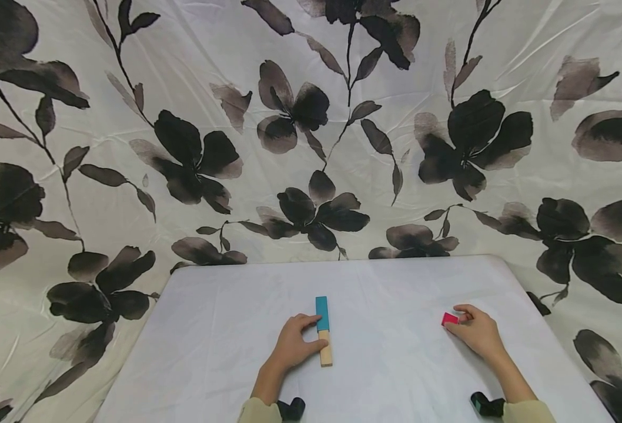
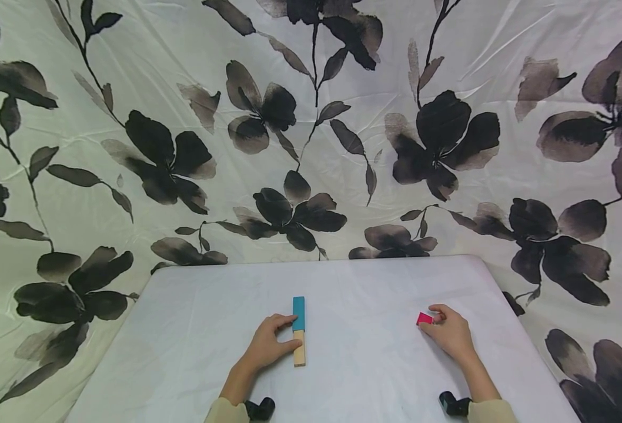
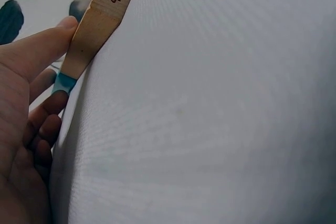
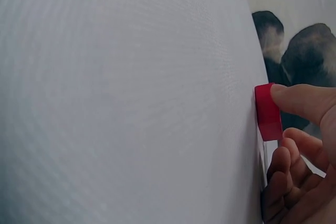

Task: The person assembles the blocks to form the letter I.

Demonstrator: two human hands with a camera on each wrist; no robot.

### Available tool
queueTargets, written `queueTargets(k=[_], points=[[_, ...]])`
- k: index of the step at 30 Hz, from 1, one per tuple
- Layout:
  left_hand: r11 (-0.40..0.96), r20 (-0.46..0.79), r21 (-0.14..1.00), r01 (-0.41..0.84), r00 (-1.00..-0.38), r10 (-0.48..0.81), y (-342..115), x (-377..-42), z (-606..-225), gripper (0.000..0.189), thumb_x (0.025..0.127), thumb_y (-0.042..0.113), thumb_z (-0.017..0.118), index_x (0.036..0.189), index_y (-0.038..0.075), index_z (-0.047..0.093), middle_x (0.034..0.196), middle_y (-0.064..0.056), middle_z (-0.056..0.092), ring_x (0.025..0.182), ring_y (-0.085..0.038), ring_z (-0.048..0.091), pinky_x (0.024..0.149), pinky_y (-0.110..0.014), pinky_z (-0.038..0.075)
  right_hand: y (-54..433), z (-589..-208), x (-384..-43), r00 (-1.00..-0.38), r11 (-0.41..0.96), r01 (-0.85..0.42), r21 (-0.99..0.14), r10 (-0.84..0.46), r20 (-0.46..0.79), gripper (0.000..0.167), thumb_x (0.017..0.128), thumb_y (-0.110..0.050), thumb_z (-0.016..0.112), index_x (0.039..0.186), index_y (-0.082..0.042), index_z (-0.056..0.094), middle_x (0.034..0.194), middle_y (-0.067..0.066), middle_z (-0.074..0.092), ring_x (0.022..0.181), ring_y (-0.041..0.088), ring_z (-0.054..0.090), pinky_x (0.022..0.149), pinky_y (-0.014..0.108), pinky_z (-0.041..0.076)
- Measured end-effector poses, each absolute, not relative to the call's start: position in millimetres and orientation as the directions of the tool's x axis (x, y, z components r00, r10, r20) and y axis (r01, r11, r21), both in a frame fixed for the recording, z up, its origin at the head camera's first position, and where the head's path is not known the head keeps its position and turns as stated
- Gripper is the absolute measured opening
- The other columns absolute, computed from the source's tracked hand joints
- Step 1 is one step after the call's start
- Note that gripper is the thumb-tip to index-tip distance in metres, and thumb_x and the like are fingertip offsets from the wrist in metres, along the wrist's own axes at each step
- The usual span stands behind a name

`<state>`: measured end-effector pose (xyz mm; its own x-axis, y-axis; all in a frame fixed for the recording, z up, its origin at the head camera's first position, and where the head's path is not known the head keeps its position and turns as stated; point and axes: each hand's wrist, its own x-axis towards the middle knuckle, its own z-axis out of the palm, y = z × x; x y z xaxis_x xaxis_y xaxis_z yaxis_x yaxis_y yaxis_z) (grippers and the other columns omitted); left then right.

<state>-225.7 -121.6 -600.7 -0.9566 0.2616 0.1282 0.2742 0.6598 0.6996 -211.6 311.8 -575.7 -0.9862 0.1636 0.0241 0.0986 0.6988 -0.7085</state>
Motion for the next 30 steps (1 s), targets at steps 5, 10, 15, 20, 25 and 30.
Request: queueTargets(k=[5,10,15,20,25,30], points=[[0.662,0.131,0.697,0.275,-0.957,0.260,-120.8,-226.9,-601.0,0.063,0.077,0.049,0.079,0.129,0.018,0.064,0.105,0.008,0.061,0.098,-0.014,0.054,0.086,-0.039,0.045,314.5,-575.3,-209.4,-0.988,0.714,0.091,-0.694,0.154,0.029,0.047,0.080,-0.019,0.079,0.116,0.006,0.062,0.085,0.007,0.054,0.083,0.026,0.050,0.068,0.036,0.042],[0.668,0.116,0.697,0.260,-0.961,0.253,-120.2,-226.7,-600.6,0.062,0.077,0.047,0.080,0.129,0.018,0.064,0.107,0.008,0.060,0.098,-0.014,0.053,0.086,-0.039,0.045,314.9,-574.8,-209.1,-0.990,0.728,0.066,-0.683,0.131,0.044,0.044,0.080,-0.020,0.079,0.111,0.007,0.063,0.088,0.009,0.056,0.085,0.028,0.051,0.070,0.038,0.043],[0.660,0.123,0.703,0.264,-0.960,0.253,-120.8,-225.9,-601.1,0.061,0.078,0.046,0.079,0.129,0.017,0.064,0.108,0.007,0.060,0.100,-0.015,0.053,0.086,-0.040,0.045,313.5,-574.1,-208.9,-0.991,0.717,0.069,-0.693,0.127,0.033,0.042,0.081,-0.018,0.078,0.111,0.007,0.062,0.090,0.011,0.059,0.085,0.028,0.052,0.069,0.037,0.045],[0.667,0.120,0.699,0.259,-0.962,0.247,-122.0,-229.8,-598.6,0.062,0.077,0.046,0.080,0.129,0.017,0.064,0.108,0.006,0.061,0.100,-0.016,0.053,0.087,-0.040,0.045,311.2,-571.5,-214.8,-0.992,0.711,0.057,-0.701,0.120,0.041,0.040,0.082,-0.016,0.077,0.111,0.007,0.062,0.091,0.013,0.060,0.086,0.029,0.054,0.069,0.037,0.046],[0.662,0.111,0.704,0.256,-0.961,0.253,-122.6,-229.0,-600.3,0.064,0.077,0.048,0.079,0.130,0.016,0.063,0.108,0.006,0.061,0.102,-0.017,0.054,0.089,-0.041,0.045,309.5,-572.4,-215.0,-0.992,0.713,0.053,-0.699,0.119,0.046,0.038,0.081,-0.015,0.077,0.110,0.007,0.064,0.088,0.011,0.061,0.082,0.027,0.053,0.066,0.034,0.044],[0.643,0.121,0.719,0.263,-0.959,0.257,-122.0,-226.6,-601.2,0.063,0.076,0.047,0.080,0.129,0.017,0.064,0.105,0.006,0.061,0.101,-0.017,0.054,0.088,-0.041,0.044,305.5,-574.1,-213.4,-0.991,0.707,0.046,-0.706,0.120,0.056,0.038,0.081,-0.014,0.076,0.110,0.007,0.065,0.088,0.009,0.061,0.079,0.024,0.051,0.066,0.033,0.043]])
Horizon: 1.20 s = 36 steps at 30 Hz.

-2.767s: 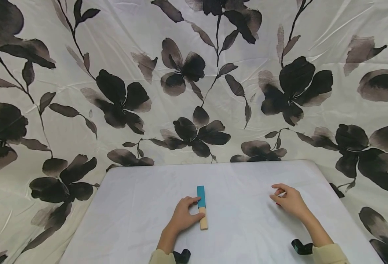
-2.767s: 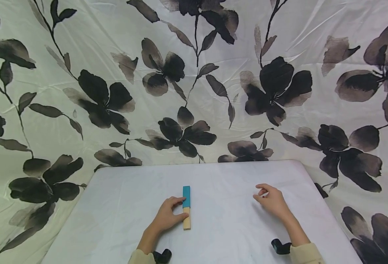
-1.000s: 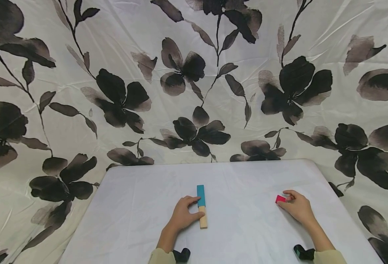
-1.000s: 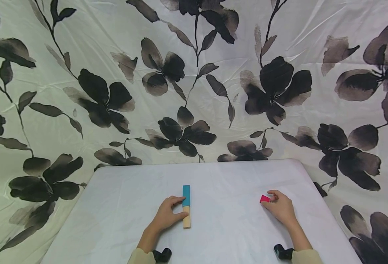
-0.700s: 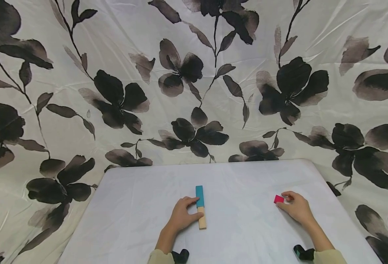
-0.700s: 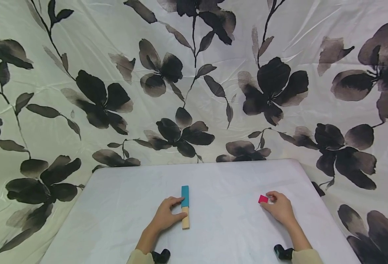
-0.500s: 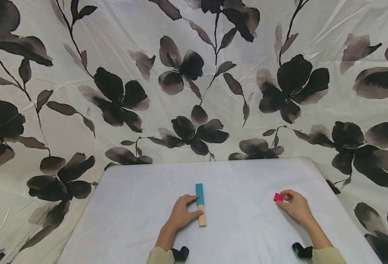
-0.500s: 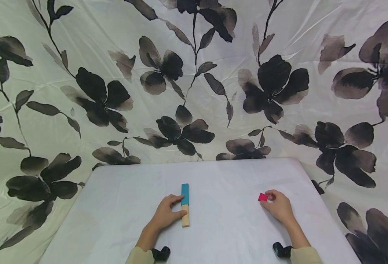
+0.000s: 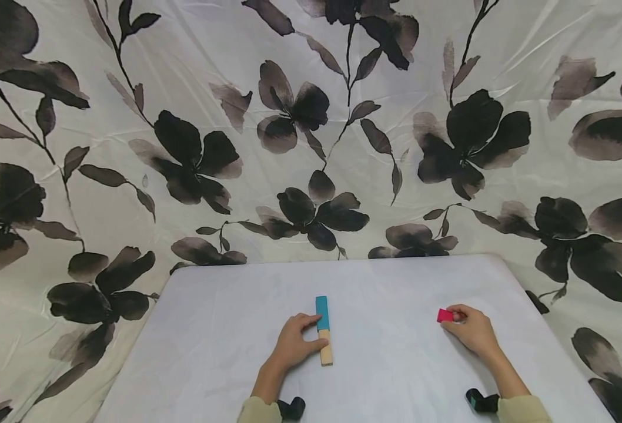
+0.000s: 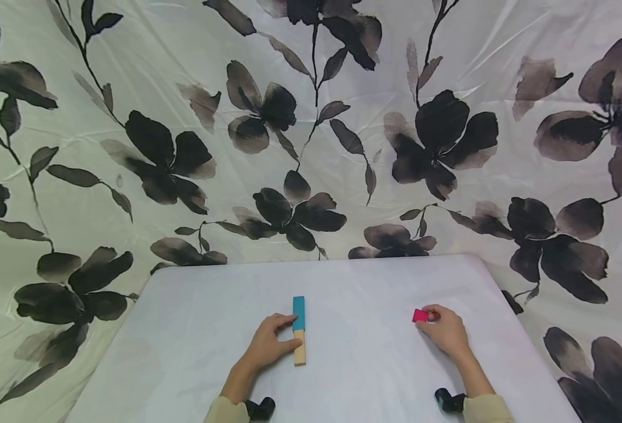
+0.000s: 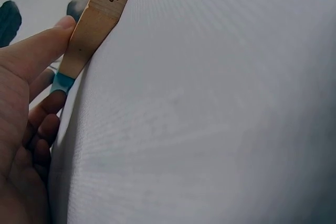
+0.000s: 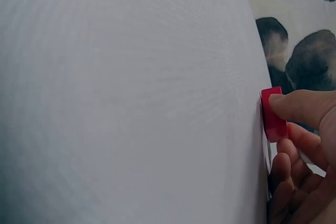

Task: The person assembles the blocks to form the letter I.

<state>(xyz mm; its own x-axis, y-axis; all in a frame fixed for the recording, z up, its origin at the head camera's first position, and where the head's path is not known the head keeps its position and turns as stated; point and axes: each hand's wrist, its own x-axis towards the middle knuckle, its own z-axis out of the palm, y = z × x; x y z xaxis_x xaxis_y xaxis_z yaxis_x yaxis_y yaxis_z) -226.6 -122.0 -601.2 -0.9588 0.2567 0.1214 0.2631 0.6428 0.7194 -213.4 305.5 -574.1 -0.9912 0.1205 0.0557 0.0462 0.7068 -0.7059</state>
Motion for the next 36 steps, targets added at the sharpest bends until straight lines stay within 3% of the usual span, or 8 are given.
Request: queueTargets(k=[13,36], points=[[0.656,0.095,0.714,0.244,-0.962,0.255,-118.6,-220.9,-607.5,0.065,0.076,0.051,0.079,0.130,0.019,0.063,0.109,0.008,0.060,0.101,-0.014,0.053,0.088,-0.039,0.045,288.8,-577.6,-224.1,-0.992,0.682,0.075,-0.728,0.129,0.018,0.040,0.082,-0.016,0.076,0.115,0.003,0.064,0.096,0.013,0.060,0.087,0.028,0.053,0.072,0.037,0.048],[0.666,0.101,0.702,0.252,-0.961,0.256,-123.2,-227.3,-604.3,0.065,0.076,0.048,0.080,0.131,0.018,0.063,0.111,0.006,0.061,0.101,-0.015,0.053,0.088,-0.039,0.045,245.6,-559.9,-264.3,-0.999,0.634,-0.005,-0.773,0.032,0.032,0.040,0.082,-0.017,0.078,0.116,0.000,0.064,0.095,0.011,0.058,0.074,0.021,0.051,0.057,0.029,0.046]])
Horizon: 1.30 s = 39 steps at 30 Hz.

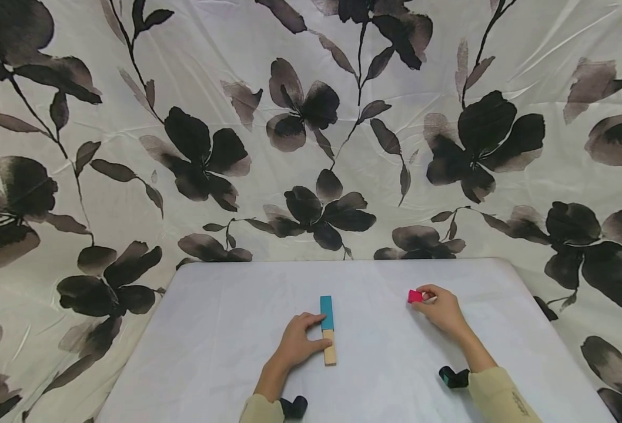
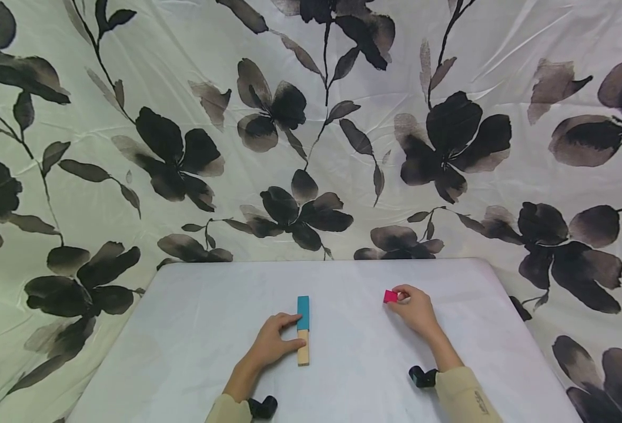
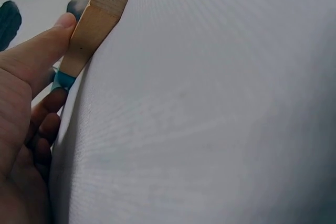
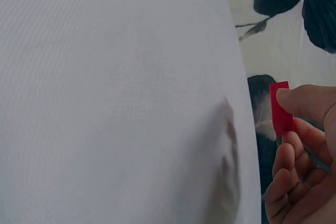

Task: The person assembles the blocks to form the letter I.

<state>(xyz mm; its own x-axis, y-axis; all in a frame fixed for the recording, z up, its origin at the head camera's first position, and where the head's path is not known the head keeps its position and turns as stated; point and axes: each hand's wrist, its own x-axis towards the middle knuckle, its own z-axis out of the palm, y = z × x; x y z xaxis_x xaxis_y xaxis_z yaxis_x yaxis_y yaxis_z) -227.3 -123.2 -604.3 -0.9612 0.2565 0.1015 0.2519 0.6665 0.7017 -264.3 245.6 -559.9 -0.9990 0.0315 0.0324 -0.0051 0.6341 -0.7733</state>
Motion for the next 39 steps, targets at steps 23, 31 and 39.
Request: queueTargets(k=[23,31,39], points=[[0.604,0.090,0.754,0.259,-0.951,0.295,-125.7,-232.8,-593.7,0.061,0.075,0.039,0.083,0.128,0.014,0.064,0.116,0.001,0.061,0.106,-0.020,0.054,0.091,-0.042,0.045,195.7,-543.3,-292.1,-0.997,0.623,-0.072,-0.779,-0.049,0.053,0.036,0.081,-0.014,0.079,0.112,-0.002,0.067,0.091,0.010,0.059,0.067,0.020,0.050,0.055,0.027,0.044],[0.600,0.135,0.743,0.298,-0.944,0.302,-124.8,-234.4,-596.3,0.064,0.074,0.039,0.084,0.129,0.015,0.063,0.110,0.003,0.061,0.102,-0.019,0.054,0.088,-0.041,0.046,179.5,-540.5,-294.6,-0.996,0.624,-0.094,-0.776,-0.064,0.069,0.035,0.080,-0.013,0.080,0.111,-0.003,0.068,0.088,0.008,0.058,0.066,0.020,0.050,0.058,0.030,0.045],[0.626,0.085,0.736,0.258,-0.953,0.293,-125.2,-229.3,-599.0,0.065,0.074,0.040,0.084,0.130,0.017,0.062,0.110,0.005,0.061,0.102,-0.017,0.054,0.089,-0.040,0.046,164.6,-544.8,-291.4,-0.994,0.615,-0.108,-0.781,-0.086,0.070,0.032,0.079,-0.012,0.081,0.108,-0.003,0.068,0.086,0.006,0.059,0.065,0.019,0.049,0.058,0.029,0.044]])
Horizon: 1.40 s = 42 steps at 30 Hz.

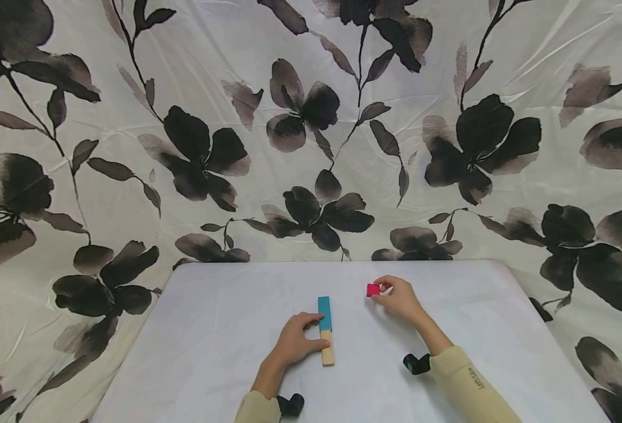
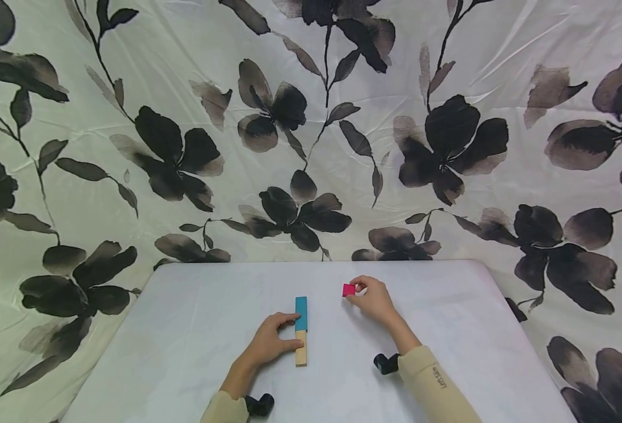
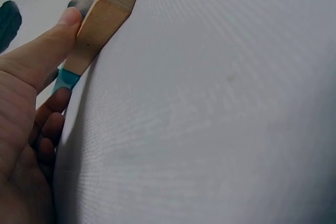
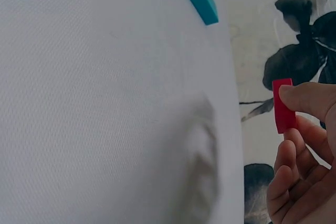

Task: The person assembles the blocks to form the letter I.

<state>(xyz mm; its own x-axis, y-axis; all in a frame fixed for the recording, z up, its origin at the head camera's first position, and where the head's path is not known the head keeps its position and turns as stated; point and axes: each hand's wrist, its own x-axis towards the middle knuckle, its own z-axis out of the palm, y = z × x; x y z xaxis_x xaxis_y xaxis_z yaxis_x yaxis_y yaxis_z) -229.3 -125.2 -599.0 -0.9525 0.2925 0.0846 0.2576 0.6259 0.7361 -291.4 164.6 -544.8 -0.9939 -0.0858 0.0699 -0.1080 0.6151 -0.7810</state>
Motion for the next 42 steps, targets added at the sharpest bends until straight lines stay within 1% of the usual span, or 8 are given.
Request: queueTargets(k=[6,9,13,18,21,27,34,42], points=[[0.636,0.088,0.728,0.257,-0.954,0.285,-125.1,-230.4,-598.1,0.064,0.075,0.042,0.083,0.129,0.017,0.063,0.110,0.006,0.061,0.101,-0.016,0.054,0.089,-0.040,0.046,153.4,-546.4,-294.4,-0.993,0.600,-0.117,-0.792,-0.092,0.078,0.031,0.079,-0.011,0.081,0.107,-0.004,0.069,0.084,0.005,0.057,0.064,0.018,0.048,0.058,0.030,0.043],[0.639,0.077,0.729,0.244,-0.958,0.277,-124.6,-229.8,-597.5,0.064,0.074,0.044,0.083,0.129,0.017,0.063,0.109,0.006,0.061,0.101,-0.016,0.054,0.088,-0.041,0.045,147.4,-548.6,-294.9,-0.992,0.594,-0.120,-0.795,-0.093,0.080,0.030,0.078,-0.011,0.081,0.105,-0.005,0.070,0.083,0.004,0.058,0.066,0.019,0.049,0.058,0.029,0.043],[0.645,0.059,0.730,0.225,-0.961,0.269,-123.8,-229.3,-599.0,0.064,0.074,0.046,0.082,0.128,0.018,0.063,0.111,0.007,0.061,0.102,-0.017,0.054,0.089,-0.041,0.046,140.1,-551.9,-295.4,-0.993,0.597,-0.118,-0.794,-0.096,0.075,0.030,0.078,-0.012,0.082,0.105,-0.005,0.070,0.083,0.004,0.059,0.072,0.020,0.051,0.060,0.029,0.044],[0.630,0.047,0.746,0.217,-0.960,0.275,-122.6,-228.3,-600.7,0.063,0.075,0.045,0.082,0.129,0.018,0.063,0.111,0.006,0.061,0.103,-0.017,0.054,0.090,-0.042,0.045,134.2,-556.2,-297.9,-0.993,0.592,-0.112,-0.798,-0.096,0.068,0.030,0.079,-0.013,0.082,0.106,-0.007,0.070,0.084,0.002,0.058,0.071,0.019,0.050,0.058,0.029,0.043],[0.629,0.051,0.746,0.220,-0.960,0.276,-122.7,-228.5,-600.4,0.063,0.076,0.046,0.082,0.129,0.018,0.063,0.110,0.006,0.061,0.103,-0.017,0.054,0.090,-0.042,0.045,131.0,-558.7,-300.2,-0.990,0.587,-0.137,-0.798,-0.116,0.084,0.030,0.079,-0.013,0.082,0.105,-0.006,0.070,0.083,0.002,0.057,0.071,0.019,0.050,0.058,0.029,0.043],[0.637,0.059,0.737,0.226,-0.960,0.273,-123.1,-229.2,-599.5,0.062,0.076,0.047,0.081,0.129,0.019,0.063,0.111,0.006,0.061,0.103,-0.017,0.054,0.089,-0.042,0.045,125.3,-562.0,-303.4,-0.981,0.589,-0.185,-0.787,-0.153,0.116,0.029,0.078,-0.010,0.082,0.104,-0.006,0.070,0.082,0.002,0.058,0.077,0.019,0.051,0.060,0.029,0.043],[0.631,0.049,0.740,0.231,-0.955,0.293,-123.1,-229.3,-600.0,0.063,0.075,0.046,0.082,0.128,0.017,0.063,0.115,0.004,0.062,0.105,-0.017,0.055,0.090,-0.040,0.047,118.1,-561.7,-306.8,-0.985,0.593,-0.160,-0.789,-0.148,0.089,0.027,0.079,-0.011,0.081,0.103,-0.008,0.070,0.082,0.001,0.057,0.079,0.019,0.050,0.062,0.030,0.044],[0.643,0.054,0.732,0.227,-0.959,0.277,-124.8,-229.8,-600.1,0.064,0.075,0.049,0.080,0.129,0.019,0.063,0.114,0.007,0.061,0.104,-0.014,0.054,0.090,-0.038,0.046,106.5,-564.2,-315.0,-0.974,0.600,-0.209,-0.772,-0.195,0.111,0.029,0.079,-0.012,0.081,0.105,-0.007,0.070,0.082,0.001,0.058,0.077,0.018,0.051,0.062,0.030,0.044]])
